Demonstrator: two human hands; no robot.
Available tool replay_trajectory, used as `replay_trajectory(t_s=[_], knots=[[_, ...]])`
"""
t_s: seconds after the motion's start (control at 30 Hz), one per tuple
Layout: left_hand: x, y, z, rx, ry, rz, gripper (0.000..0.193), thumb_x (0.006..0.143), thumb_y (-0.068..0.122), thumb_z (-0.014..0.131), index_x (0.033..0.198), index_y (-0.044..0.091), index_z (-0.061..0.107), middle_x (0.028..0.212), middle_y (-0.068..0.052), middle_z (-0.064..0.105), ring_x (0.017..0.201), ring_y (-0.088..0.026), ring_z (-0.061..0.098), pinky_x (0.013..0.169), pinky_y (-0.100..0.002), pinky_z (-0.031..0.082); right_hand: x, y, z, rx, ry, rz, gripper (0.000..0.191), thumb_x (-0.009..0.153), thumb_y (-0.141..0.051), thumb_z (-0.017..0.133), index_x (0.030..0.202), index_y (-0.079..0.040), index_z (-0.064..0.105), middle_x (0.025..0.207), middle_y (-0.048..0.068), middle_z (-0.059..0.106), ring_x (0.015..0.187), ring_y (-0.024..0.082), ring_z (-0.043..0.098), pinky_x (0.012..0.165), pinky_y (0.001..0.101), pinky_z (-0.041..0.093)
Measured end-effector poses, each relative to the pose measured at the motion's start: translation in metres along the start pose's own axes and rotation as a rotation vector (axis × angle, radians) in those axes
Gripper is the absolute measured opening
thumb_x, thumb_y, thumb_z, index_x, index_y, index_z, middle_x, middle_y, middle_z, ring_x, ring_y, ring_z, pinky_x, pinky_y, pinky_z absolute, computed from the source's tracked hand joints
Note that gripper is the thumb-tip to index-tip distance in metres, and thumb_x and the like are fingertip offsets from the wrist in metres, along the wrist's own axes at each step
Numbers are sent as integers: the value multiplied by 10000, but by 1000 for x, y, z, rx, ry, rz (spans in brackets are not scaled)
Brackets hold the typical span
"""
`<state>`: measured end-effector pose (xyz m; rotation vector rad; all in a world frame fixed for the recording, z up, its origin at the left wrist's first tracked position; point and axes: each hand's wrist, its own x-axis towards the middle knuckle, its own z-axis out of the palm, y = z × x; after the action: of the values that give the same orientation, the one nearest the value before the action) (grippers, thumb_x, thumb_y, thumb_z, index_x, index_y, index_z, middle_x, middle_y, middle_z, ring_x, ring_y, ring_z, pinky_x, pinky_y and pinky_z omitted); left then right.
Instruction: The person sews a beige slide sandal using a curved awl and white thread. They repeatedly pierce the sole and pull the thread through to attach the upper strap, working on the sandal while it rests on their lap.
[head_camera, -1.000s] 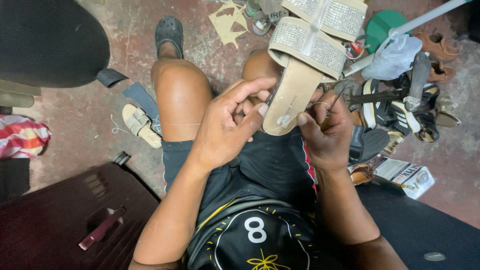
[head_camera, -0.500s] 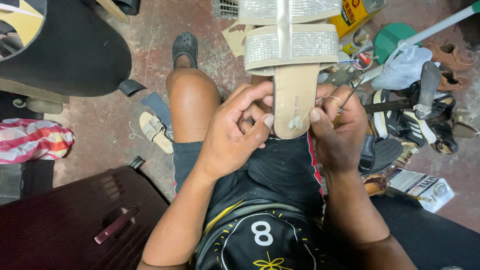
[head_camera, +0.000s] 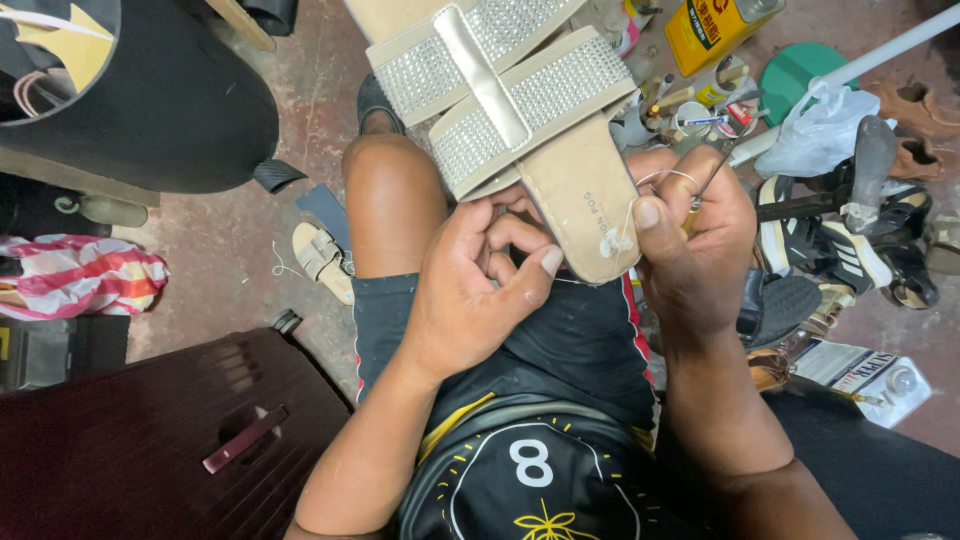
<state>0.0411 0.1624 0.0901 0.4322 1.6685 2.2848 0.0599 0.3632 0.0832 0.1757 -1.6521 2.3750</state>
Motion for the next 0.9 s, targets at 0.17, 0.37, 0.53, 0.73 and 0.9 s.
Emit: replay_trajectory(t_s=[0.17,0.37,0.53,0.73,0.9], knots=[[-6,1,4,-14,18,-12,521,956,-20,699,1410,-73,449,1230,-89,588,944,-68,649,638,-171,518,-4,-5,1,2,5,-12,332,1083,-153,735,950,-73,441,1099,160,665,892,108,594,814,237,507],[-7,5,3,12,-14,-53,477,955,-37,681,1390,-79,492,1198,-105,582,907,-72,635,624,-173,512,-6,-10,0,-90,-3,-38,345,1084,-174,739,950,-78,437,1091,166,679,876,105,580,835,244,520],[-5,10,3,1,-7,-47,533,961,-31,668,1453,-81,468,1243,-98,576,919,-72,640,657,-183,548,-5,-9,-1,-159,-9,-40,358,1094,-194,739,952,-72,434,1102,172,688,875,92,558,828,233,482],[-4,14,6,55,44,-100,585,956,-2,646,1494,-75,428,1227,-101,631,806,-50,635,639,-194,591,-2,-4,-4,-141,-25,-19,373,1088,-215,749,936,-74,438,1125,189,696,882,92,568,844,233,482],[-4,16,5,80,43,-183,526,965,33,626,1458,-78,482,1015,-68,683,712,-30,607,630,-205,585,-3,-4,-5,-272,-36,-74,403,1088,-247,755,922,-73,431,1146,198,704,870,85,568,846,219,488]])
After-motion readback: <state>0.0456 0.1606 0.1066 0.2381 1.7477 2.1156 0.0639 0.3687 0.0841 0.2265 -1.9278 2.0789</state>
